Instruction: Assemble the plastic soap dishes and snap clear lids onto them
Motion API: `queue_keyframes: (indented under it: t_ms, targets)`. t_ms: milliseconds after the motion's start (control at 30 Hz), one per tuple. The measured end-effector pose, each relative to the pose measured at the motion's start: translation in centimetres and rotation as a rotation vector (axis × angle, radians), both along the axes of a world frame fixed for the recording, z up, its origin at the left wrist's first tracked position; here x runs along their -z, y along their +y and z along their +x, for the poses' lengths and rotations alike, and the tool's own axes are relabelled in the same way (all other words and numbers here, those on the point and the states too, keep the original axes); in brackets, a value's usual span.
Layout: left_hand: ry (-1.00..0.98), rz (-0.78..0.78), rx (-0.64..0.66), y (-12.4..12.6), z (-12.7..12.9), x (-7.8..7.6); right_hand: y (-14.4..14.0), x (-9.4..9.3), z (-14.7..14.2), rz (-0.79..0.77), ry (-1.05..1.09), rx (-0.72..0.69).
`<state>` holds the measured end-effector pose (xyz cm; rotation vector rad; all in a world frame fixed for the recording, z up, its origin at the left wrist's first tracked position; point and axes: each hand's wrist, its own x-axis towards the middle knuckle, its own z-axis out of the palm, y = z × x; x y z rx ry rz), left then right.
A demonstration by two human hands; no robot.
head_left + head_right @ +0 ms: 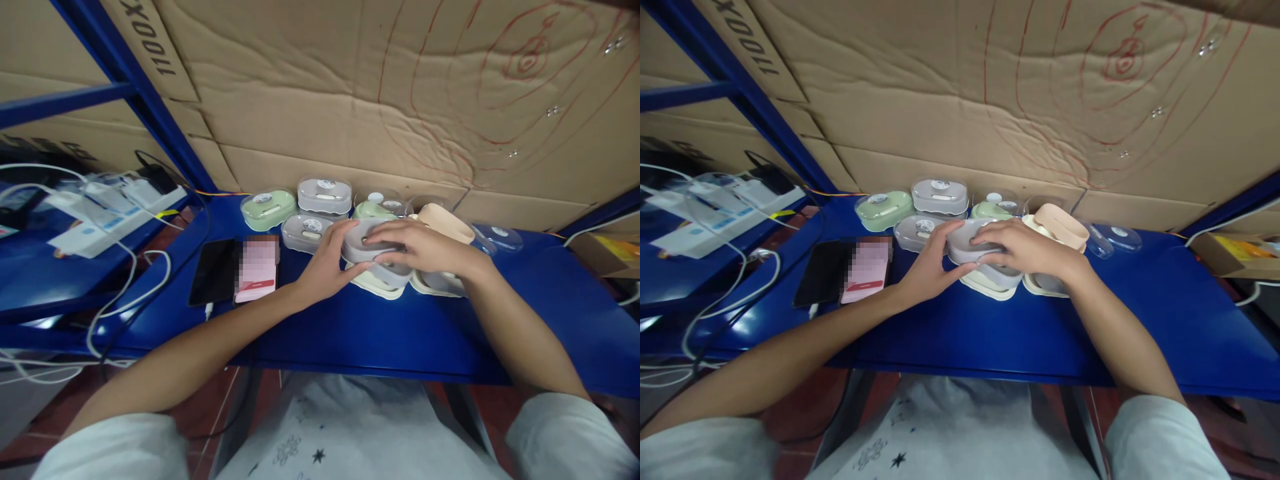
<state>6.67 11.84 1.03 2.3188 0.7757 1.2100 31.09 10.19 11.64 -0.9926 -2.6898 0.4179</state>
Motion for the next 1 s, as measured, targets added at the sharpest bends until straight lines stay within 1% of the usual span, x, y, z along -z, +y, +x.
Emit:
queue_keyframes:
  t_ms: [100,167,233,300,367,433,500,567,600,667,700,800,867,933,1000]
  targets:
    - [-0.035,-0.046,0.023,0.3,0.1,0.3,0.0,-0.6,0.4,0.012,0.013,0.055]
    - [-0.040,-0.045,0.028,0.3,0.2,0.4,0.3,-0.8,1.1,0.115,0.036,0.138]
    - [0.003,-0.014,0.017,0.2,0.1,0.4,0.9,-0.8,2.3,0.248,0.060,0.239]
    - [0.083,0.025,-0.008,0.0,0.0,0.3,1.7,-0.4,3.6,0.347,0.064,0.332]
    - [0.147,0.047,-0.055,-0.1,-0.2,0.1,2.4,0.0,4.8,0.410,0.033,0.412]
    - [0.142,0.056,-0.118,0.0,-0.4,-0.1,2.4,0.2,5.2,0.450,-0.007,0.456]
    - [0.099,0.064,-0.168,0.2,-0.4,-0.6,1.7,0.5,4.6,0.455,-0.030,0.448]
    - [0.077,0.073,-0.186,0.4,-0.5,-1.2,0.4,1.0,3.4,0.427,-0.029,0.367]
    - [0.100,0.080,-0.190,0.6,-0.6,-1.7,-0.3,1.4,2.6,0.414,-0.031,0.320]
    - [0.226,0.115,-0.224,0.9,-1.1,-2.5,-1.8,2.7,1.5,0.405,-0.048,0.252]
    - [0.321,0.143,-0.258,1.1,-1.5,-2.9,-2.5,3.4,1.1,0.412,-0.054,0.246]
    - [0.601,0.203,-0.383,2.1,-3.2,-3.6,-3.8,5.3,1.0,0.449,-0.043,0.294]
    - [0.732,0.151,-0.410,3.0,-4.5,-3.6,-4.3,6.1,1.3,0.467,-0.025,0.307]
    - [0.801,0.090,-0.401,3.8,-5.4,-3.6,-4.5,6.5,1.3,0.478,-0.023,0.293]
    - [0.810,0.083,-0.400,4.2,-5.6,-3.5,-4.8,6.7,1.1,0.488,-0.032,0.275]
